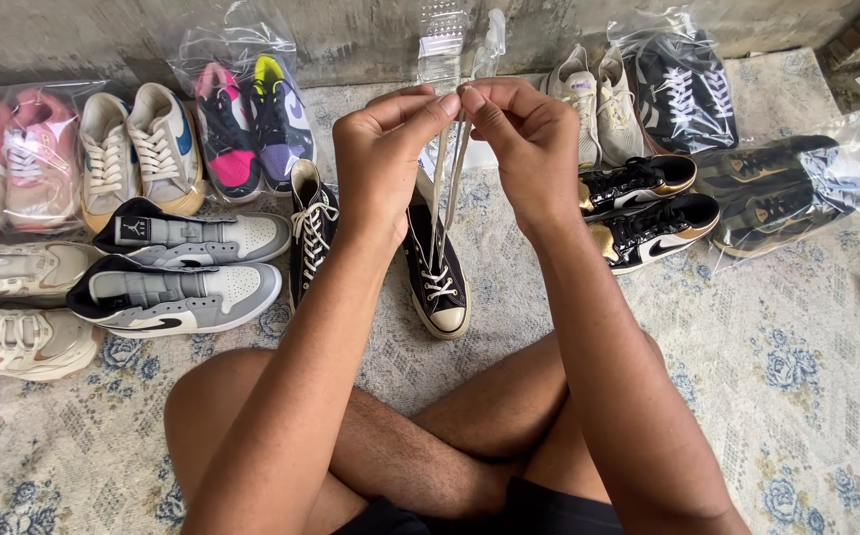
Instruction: The person unlaces a black high-top sneaker by pulling the laces through the eyelets and then begins to relace it. They thread the laces back through the eyelets, crossing them over and pulling the ends to even them out.
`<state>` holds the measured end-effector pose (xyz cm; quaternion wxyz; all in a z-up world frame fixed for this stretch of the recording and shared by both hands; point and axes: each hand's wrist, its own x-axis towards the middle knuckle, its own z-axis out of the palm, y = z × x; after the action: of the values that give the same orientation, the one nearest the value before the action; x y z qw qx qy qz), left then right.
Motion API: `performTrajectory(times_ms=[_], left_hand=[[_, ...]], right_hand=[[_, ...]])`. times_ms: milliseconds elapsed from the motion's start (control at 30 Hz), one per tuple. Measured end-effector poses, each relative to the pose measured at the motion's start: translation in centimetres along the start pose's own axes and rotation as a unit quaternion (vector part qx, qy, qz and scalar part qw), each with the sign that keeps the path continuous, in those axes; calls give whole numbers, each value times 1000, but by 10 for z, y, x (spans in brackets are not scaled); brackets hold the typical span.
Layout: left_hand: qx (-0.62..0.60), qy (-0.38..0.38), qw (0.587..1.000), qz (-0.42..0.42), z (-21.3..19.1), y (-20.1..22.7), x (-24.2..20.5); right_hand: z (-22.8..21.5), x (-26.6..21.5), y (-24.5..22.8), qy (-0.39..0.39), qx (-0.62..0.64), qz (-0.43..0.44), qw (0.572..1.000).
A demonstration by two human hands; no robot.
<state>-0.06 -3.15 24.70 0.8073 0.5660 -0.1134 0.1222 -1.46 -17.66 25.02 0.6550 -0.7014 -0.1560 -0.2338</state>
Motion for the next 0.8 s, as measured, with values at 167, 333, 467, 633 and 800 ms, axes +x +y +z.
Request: performTrajectory(times_ms=[167, 333, 467, 633, 800], left_hand=[[35, 17, 999, -10, 1, 2, 1], [33, 13, 999, -6, 1, 0, 0], [19, 6, 1000, -6, 3, 0, -1], [15, 9, 1000, -7, 3, 2, -2], [19, 12, 1000, -1, 3, 0, -1]], right_hand=[[2, 0, -2, 3, -6, -6, 1000], [1, 0, -1, 5, -9, -10, 1000], [1, 0, 0, 10, 2, -9, 1000], [0, -1, 1, 13, -2, -8, 1000], [1, -1, -1, 10, -4, -18, 1000]])
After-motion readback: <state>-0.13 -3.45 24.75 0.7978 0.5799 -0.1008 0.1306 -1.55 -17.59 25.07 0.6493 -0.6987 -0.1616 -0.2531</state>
